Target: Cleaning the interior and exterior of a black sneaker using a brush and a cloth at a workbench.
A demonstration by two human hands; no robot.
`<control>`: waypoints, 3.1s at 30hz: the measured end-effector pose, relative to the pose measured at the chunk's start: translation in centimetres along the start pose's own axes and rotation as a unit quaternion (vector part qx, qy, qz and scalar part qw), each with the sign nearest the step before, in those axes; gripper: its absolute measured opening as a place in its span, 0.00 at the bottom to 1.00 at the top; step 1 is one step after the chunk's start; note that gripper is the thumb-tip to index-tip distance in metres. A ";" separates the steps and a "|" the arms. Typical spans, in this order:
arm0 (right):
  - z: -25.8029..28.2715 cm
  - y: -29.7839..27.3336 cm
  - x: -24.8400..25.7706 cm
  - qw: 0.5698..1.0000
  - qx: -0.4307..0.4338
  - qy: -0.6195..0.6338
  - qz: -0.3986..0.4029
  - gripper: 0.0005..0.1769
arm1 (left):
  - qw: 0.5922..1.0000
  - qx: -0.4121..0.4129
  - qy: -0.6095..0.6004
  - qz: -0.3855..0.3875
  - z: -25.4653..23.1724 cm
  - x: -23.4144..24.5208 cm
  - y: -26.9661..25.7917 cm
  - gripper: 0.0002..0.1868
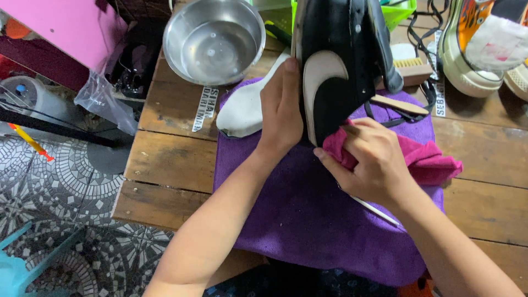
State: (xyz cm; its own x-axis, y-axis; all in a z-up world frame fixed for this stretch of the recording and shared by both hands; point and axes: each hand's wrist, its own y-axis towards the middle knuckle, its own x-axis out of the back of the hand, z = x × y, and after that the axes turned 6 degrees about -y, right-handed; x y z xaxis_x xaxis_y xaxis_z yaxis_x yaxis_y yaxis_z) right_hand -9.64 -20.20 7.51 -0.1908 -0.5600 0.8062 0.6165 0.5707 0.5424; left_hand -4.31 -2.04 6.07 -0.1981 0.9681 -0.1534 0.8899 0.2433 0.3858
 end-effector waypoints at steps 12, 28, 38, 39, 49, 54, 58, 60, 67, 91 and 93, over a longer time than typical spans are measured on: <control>-3.8 -1.9 2.9 0.998 0.009 0.017 -0.052 0.14 | 0.962 0.226 -0.143 0.049 3.9 0.1 2.1 0.45; -0.9 -0.6 0.9 0.992 0.008 0.127 0.005 0.22 | 0.953 0.261 0.091 0.121 -1.5 -1.3 1.3 0.55; -2.7 -0.9 -0.5 0.997 0.068 -0.035 -0.032 0.21 | 0.961 0.267 0.017 0.067 -4.0 -1.7 2.3 0.56; -2.4 -0.7 0.0 0.995 0.068 -0.053 -0.043 0.22 | 0.961 0.265 0.041 0.072 -4.2 -1.4 2.2 0.58; -2.2 -1.9 -0.9 0.998 -0.014 0.035 -0.059 0.19 | 0.971 0.231 0.001 0.056 1.1 -0.1 2.0 0.56; -0.5 -2.1 -1.6 0.992 -0.013 0.115 -0.045 0.07 | 0.965 -0.077 0.192 0.163 15.8 2.8 1.0 0.38; -0.2 -1.7 -0.4 0.996 -0.015 0.071 0.050 0.16 | 0.983 0.123 0.046 0.129 8.3 1.4 0.8 0.38; -0.7 -1.9 -0.6 1.000 0.013 0.003 0.020 0.09 | 0.986 0.123 0.027 0.111 6.8 1.0 0.6 0.38; -2.1 -2.5 2.1 0.990 -0.076 0.102 -0.061 0.17 | 0.983 0.153 -0.009 0.097 -0.4 0.3 1.8 0.45; -4.8 -1.3 7.7 0.943 -0.259 0.028 0.205 0.14 | 0.986 -0.129 -0.028 0.097 23.0 8.1 0.7 0.32; -4.2 -1.1 6.6 0.896 -0.341 -0.006 0.285 0.13 | 0.925 -0.336 0.155 0.089 23.6 8.9 0.4 0.36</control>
State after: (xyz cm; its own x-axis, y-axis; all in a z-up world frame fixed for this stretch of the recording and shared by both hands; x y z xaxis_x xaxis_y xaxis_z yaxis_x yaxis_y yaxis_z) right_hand -8.34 -27.02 11.27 0.2985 -0.2848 0.9109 0.9387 0.2602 -0.2262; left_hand 4.03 5.26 -16.63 -0.2739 0.9420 0.1938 0.4839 -0.0392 0.8742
